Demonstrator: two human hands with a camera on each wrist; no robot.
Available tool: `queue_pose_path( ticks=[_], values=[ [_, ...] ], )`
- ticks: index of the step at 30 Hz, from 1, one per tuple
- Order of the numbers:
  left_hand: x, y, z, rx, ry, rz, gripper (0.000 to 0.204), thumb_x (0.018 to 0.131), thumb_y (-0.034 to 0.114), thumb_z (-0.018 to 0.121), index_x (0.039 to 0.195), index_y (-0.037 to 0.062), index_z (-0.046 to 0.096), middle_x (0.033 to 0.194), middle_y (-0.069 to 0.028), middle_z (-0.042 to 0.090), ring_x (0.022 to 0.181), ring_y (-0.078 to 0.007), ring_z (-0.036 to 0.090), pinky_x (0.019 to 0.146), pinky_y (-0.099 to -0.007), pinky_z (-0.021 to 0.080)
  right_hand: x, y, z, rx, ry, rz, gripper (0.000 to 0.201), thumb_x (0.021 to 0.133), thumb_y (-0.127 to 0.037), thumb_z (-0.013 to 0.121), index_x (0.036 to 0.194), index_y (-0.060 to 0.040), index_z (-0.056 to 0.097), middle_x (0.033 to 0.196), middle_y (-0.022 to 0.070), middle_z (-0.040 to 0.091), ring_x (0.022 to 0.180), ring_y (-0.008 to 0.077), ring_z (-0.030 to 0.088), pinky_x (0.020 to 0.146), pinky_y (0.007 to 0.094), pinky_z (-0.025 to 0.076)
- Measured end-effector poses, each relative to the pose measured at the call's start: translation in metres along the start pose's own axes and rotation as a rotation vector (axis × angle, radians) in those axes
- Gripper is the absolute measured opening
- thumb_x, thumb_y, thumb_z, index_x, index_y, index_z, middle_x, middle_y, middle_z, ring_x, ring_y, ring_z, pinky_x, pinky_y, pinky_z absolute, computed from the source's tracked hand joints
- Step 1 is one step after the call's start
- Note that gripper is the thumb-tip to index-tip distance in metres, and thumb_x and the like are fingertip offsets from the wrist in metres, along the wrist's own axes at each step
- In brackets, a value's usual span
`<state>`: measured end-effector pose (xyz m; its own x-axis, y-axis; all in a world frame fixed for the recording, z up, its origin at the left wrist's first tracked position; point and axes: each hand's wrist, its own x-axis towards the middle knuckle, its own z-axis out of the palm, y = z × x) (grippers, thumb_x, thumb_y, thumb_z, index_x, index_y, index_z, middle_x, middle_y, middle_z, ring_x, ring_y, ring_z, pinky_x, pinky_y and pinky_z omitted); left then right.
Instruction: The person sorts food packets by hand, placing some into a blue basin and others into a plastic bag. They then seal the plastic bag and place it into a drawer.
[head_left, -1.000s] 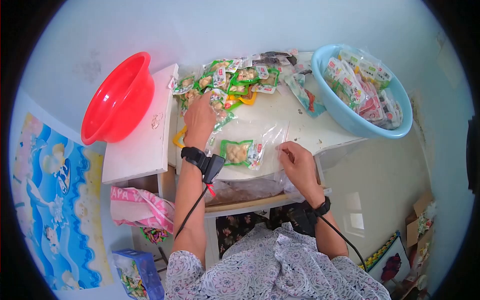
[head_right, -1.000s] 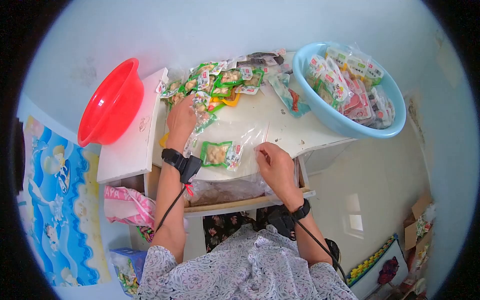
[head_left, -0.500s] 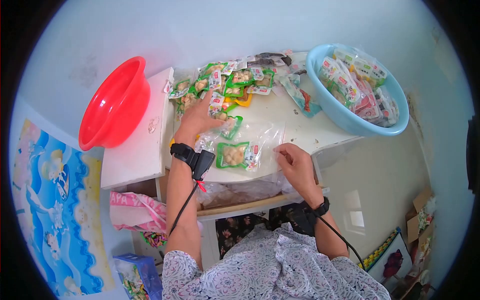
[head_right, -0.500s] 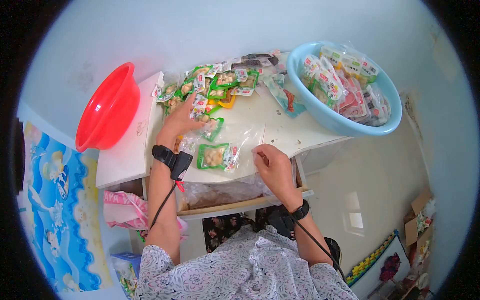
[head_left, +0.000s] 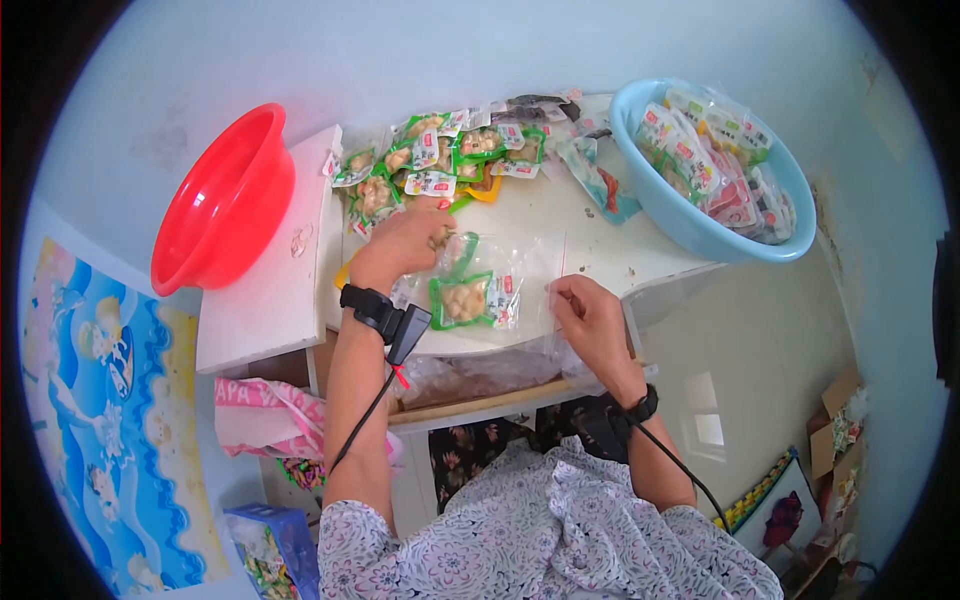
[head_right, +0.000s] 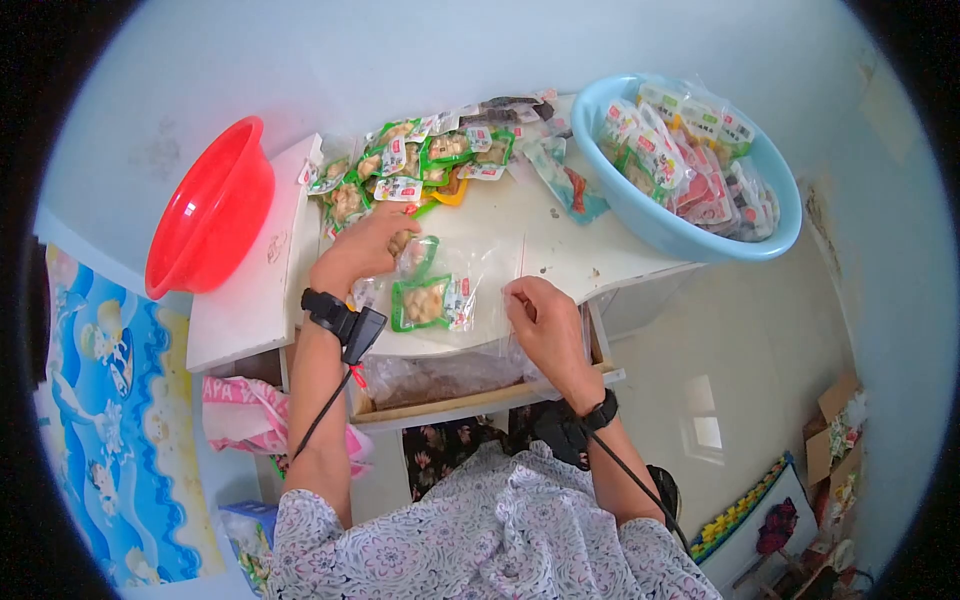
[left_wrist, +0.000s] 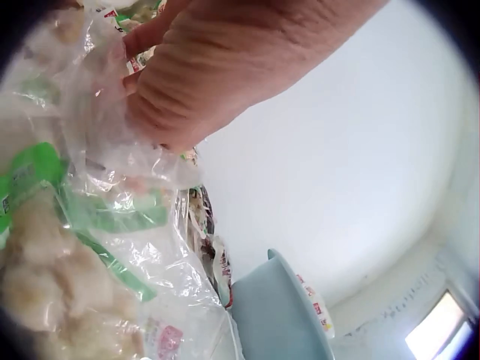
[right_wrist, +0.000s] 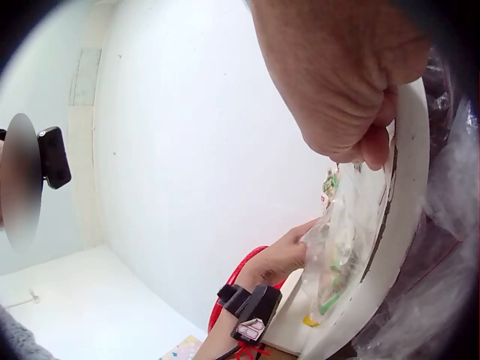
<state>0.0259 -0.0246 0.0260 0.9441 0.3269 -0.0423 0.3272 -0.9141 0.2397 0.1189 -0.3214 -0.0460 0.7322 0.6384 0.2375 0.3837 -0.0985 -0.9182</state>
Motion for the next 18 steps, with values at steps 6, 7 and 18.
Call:
queue_pose_path(
  ticks=[6,7,18],
  values=[
    [0.002,0.005,0.001,0.189,0.326,-0.181,0.036,0.076,0.015,0.082,0.11,0.0113,0.071,0.115,-0.0091,0.068,0.111,-0.0339,0.064,0.09,-0.0452,0.053,0.0,-0.001,-0.001,0.047,0.01,-0.011,0.013,0.094,-0.007,0.069,0.105,0.0003,0.07,0.084,0.0132,0.071,0.067,0.0206,0.064,0.063,0.0326,0.051],
    [0.001,0.003,0.003,0.2,0.374,-0.184,0.037,0.076,0.017,0.083,0.11,0.0112,0.071,0.112,-0.0092,0.069,0.11,-0.0339,0.065,0.089,-0.0456,0.053,-0.001,-0.001,0.0,0.048,0.005,-0.004,0.013,0.094,-0.007,0.069,0.105,0.0003,0.07,0.084,0.0132,0.071,0.067,0.0204,0.064,0.063,0.0325,0.051],
    [-0.026,0.051,-0.045,-0.352,0.785,-0.066,0.034,0.081,0.016,0.086,0.109,0.0042,0.072,0.092,-0.0049,0.07,0.082,-0.0163,0.067,0.07,-0.0308,0.053,0.001,0.005,-0.001,0.262,0.046,0.084,0.013,0.098,-0.009,0.068,0.105,0.0021,0.069,0.083,0.0061,0.07,0.069,0.0081,0.061,0.061,0.0265,0.049]
  ],
)
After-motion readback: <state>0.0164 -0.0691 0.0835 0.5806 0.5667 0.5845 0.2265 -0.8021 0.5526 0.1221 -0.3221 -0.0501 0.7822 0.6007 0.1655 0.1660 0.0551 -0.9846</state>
